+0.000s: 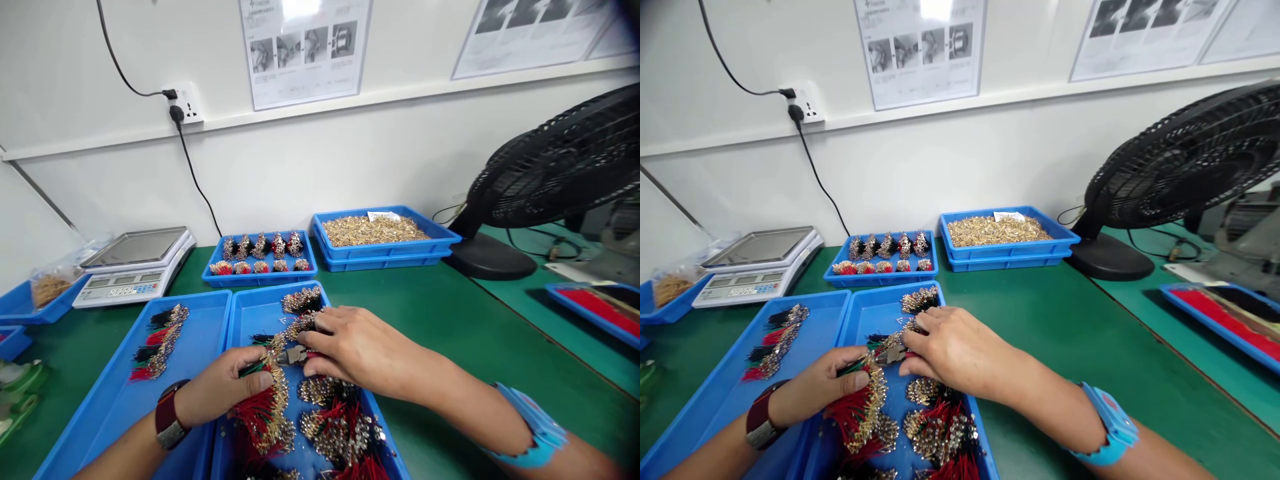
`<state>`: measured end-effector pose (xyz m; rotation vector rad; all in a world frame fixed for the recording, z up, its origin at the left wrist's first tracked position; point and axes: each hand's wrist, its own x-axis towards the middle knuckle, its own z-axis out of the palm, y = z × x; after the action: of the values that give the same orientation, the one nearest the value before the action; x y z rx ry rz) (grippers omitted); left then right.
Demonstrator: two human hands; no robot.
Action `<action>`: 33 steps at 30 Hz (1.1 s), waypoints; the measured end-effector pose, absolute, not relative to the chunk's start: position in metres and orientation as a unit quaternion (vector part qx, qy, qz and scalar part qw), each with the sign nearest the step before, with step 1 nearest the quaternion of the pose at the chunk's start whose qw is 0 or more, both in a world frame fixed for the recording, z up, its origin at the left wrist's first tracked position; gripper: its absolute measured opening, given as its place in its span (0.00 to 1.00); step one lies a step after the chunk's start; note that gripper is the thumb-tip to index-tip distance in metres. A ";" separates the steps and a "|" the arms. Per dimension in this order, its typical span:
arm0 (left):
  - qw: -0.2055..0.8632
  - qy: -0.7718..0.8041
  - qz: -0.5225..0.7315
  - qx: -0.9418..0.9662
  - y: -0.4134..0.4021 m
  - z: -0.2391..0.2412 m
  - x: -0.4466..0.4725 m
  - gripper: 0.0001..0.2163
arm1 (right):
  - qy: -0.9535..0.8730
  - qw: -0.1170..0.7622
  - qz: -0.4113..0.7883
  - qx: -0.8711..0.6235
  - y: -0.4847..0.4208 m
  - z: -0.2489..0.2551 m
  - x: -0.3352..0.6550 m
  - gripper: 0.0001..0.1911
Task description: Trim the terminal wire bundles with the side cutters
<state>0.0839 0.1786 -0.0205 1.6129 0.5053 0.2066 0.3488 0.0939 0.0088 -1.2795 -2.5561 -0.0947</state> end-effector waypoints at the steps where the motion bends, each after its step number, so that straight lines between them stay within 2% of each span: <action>1: 0.657 0.217 0.092 0.716 0.178 -0.020 0.084 0.20 | -0.885 0.140 -0.031 -0.442 0.094 0.009 0.349 0.27; 13: 0.621 0.218 0.066 0.750 0.177 -0.014 0.083 0.19 | -0.898 0.119 0.039 -0.421 0.097 0.011 0.351 0.27; 26: 0.505 0.207 0.052 0.836 0.178 -0.015 0.083 0.21 | -0.908 0.116 0.067 -0.396 0.099 0.012 0.354 0.27; 33: 0.619 0.251 0.098 0.737 0.177 -0.022 0.083 0.21 | -0.898 0.125 -0.012 -0.422 0.095 0.016 0.353 0.26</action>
<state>0.0831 0.1771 -0.0218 1.6956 0.5782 0.2249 0.3532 0.0950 0.0158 -1.2312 -2.6163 -0.0359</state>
